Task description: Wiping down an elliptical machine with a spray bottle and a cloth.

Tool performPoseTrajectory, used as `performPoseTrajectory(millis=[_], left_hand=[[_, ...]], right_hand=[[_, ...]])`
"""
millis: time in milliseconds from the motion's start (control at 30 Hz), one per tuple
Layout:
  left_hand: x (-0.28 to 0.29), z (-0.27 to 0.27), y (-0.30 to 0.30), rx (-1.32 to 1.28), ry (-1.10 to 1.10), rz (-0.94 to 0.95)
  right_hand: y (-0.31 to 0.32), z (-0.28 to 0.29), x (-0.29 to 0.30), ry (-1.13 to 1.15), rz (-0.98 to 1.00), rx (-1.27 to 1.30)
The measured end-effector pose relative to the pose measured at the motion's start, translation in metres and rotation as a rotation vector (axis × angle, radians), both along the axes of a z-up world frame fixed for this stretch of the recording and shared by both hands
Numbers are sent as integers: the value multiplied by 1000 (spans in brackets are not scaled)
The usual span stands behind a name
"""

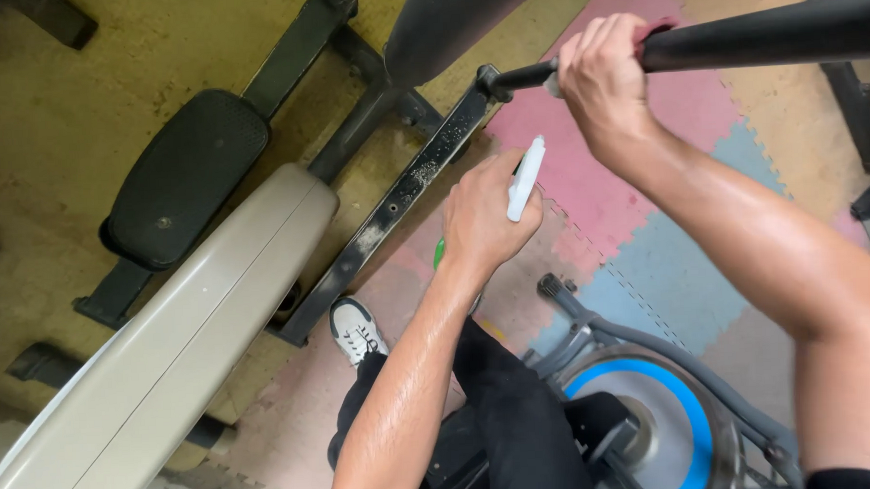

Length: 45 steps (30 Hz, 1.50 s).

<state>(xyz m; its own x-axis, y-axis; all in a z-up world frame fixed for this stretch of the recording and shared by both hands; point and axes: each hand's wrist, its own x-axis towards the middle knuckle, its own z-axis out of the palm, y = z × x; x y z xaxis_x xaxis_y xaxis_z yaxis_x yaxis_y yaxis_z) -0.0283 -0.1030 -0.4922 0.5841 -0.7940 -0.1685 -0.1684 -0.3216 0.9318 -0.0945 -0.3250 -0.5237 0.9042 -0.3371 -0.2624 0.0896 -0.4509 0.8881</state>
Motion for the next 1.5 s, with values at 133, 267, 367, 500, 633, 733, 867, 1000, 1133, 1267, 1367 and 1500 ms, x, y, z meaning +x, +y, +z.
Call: performPoseTrajectory(millis=[133,267,367,500,633,733,867,1000,1133,1267,1367,1500], left_hand=[[2,-45,-2,29,13,1],[2,-76,5,8,10,35],[2,-84,8,34,20,31],[-1,-84,12,-10,8,55],[0,-79,9,27,78,50],[1,-80,6,-42,88,68],[-3,-96,12,-3,131,82],[-5,-125,23,-47,131,134],[-6,-151,25,38,177,108],[-10,-169,30,130,162,80],[-8,-181,27,236,195,65],[-6,-173,33,239,273,57]], right_hand=[[-23,-127,19,8,-64,67],[-25,-209,25,66,-97,92],[-21,-225,17,98,-29,88],[12,-168,24,119,-127,127],[16,-95,5,-33,-211,91],[12,-47,9,-44,-175,51],[-13,-105,22,23,-263,45],[-28,-200,38,36,-350,116],[-36,-274,33,86,-392,190],[-13,-286,15,-130,-156,264],[-2,-263,12,-326,-46,422],[22,-239,-2,-553,-60,913]])
